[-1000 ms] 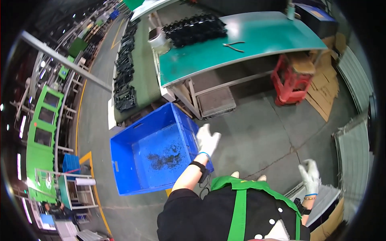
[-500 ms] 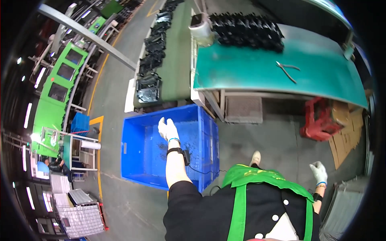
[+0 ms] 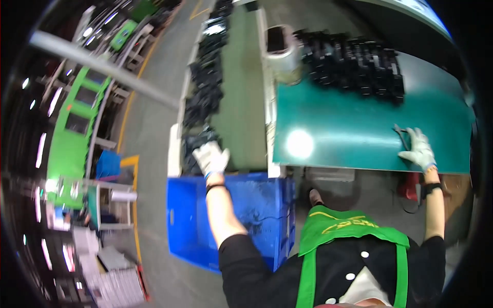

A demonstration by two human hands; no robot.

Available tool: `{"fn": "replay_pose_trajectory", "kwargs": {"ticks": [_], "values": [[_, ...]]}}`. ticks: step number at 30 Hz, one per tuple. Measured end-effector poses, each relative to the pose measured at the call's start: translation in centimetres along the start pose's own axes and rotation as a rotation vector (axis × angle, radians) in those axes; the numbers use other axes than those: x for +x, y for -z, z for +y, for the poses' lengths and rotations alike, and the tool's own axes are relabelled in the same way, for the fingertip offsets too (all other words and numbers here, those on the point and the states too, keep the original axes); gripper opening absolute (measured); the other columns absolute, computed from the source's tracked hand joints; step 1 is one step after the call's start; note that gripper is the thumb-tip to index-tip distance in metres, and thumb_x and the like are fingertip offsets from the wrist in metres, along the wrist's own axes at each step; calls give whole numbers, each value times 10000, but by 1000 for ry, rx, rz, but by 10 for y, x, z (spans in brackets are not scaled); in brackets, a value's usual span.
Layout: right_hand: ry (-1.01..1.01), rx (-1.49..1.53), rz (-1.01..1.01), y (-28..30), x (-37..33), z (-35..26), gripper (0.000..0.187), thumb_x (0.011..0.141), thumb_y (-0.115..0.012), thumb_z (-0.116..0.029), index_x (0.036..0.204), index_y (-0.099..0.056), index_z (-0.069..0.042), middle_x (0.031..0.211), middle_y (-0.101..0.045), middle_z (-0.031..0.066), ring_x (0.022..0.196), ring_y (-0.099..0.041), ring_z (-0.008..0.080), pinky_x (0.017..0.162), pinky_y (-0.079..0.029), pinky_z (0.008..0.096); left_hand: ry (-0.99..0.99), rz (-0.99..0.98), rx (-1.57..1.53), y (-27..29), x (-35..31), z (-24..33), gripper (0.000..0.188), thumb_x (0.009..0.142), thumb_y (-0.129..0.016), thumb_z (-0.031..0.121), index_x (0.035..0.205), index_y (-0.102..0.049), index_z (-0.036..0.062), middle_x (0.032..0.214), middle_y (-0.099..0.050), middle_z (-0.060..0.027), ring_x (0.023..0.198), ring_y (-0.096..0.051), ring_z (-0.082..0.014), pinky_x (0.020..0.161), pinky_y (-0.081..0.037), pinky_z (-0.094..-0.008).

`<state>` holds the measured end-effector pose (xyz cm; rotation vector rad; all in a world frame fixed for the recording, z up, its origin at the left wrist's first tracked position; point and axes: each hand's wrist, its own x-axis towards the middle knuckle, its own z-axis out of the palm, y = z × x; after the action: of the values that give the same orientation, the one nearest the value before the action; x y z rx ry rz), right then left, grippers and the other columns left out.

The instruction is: The person lifts a stack of plastic frames from a bin and places them on a workbench. They pick up individual frames, trim excess material using shears, and place the finished frames into a new stack on the workbench.

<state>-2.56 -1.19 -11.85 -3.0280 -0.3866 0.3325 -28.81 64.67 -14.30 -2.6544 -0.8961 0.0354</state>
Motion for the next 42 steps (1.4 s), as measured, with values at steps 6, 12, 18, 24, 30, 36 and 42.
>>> {"fn": "replay_pose_trajectory", "kwargs": {"ticks": [6, 12, 18, 24, 30, 36, 42], "values": [[-81, 32, -174, 24, 28, -35, 1004, 639, -872, -411, 1521, -497, -113, 1578, -430, 240, 1442, -425, 438, 1186, -408, 461, -145, -122, -30, -23, 2, -45, 693, 788, -734, 420, 1379, -634, 72, 1114, -716, -214, 1024, -677, -375, 1067, -438, -538], [-63, 8, -209, 4, 35, 4, 1058, 520, -872, -199, 1506, -499, -107, 1557, -471, 236, 1450, -429, 421, 1193, -420, 431, -45, -32, -401, -6, 42, -85, 669, 776, -745, 400, 1346, -626, 73, 1175, -681, -280, 1143, -645, -446, 995, -529, -518], [-31, -17, -169, -27, 72, 38, 1046, 549, -881, -58, 1514, -481, -108, 1566, -473, 200, 1458, -433, 378, 1218, -405, 409, 61, -439, -357, -8, 64, -97, 792, 783, -761, 473, 1394, -535, 22, 1228, -671, -291, 1183, -637, -458, 1029, -510, -510], [117, -13, -104, -19, 56, 36, 934, 617, -878, -62, 1475, -510, -106, 1521, -509, 186, 1429, -465, 373, 1216, -403, 414, 66, -480, -418, 40, 41, -60, 879, 779, -799, 552, 1390, -521, -16, 1264, -661, -295, 1186, -644, -448, 1052, -494, -489], [243, -10, 42, -25, 43, 48, 717, 692, -802, -105, 1371, -571, -81, 1402, -570, 193, 1328, -527, 396, 1134, -461, 442, -6, -378, -1008, 85, 3, 55, 914, 887, -682, 652, 1460, -452, -21, 1357, -616, -319, 1289, -596, -426, 1067, -468, -460], [286, 99, 242, -42, 46, 43, 464, 732, -723, -93, 1186, -626, -80, 1179, -636, 194, 1137, -607, 411, 992, -523, 482, 66, -564, -1268, 138, -20, 250, 904, 947, -593, 671, 1484, -461, -44, 1367, -614, -303, 1276, -597, -417, 1097, -427, -444], [223, 206, 203, -45, 60, 45, 343, 755, -693, -12, 1087, -624, -65, 1046, -667, 171, 1019, -647, 391, 886, -540, 487, 69, -659, -1405, 127, -22, 381, 892, 961, -548, 692, 1487, -484, -25, 1388, -613, -272, 1308, -571, -420, 1121, -411, -441]]}}
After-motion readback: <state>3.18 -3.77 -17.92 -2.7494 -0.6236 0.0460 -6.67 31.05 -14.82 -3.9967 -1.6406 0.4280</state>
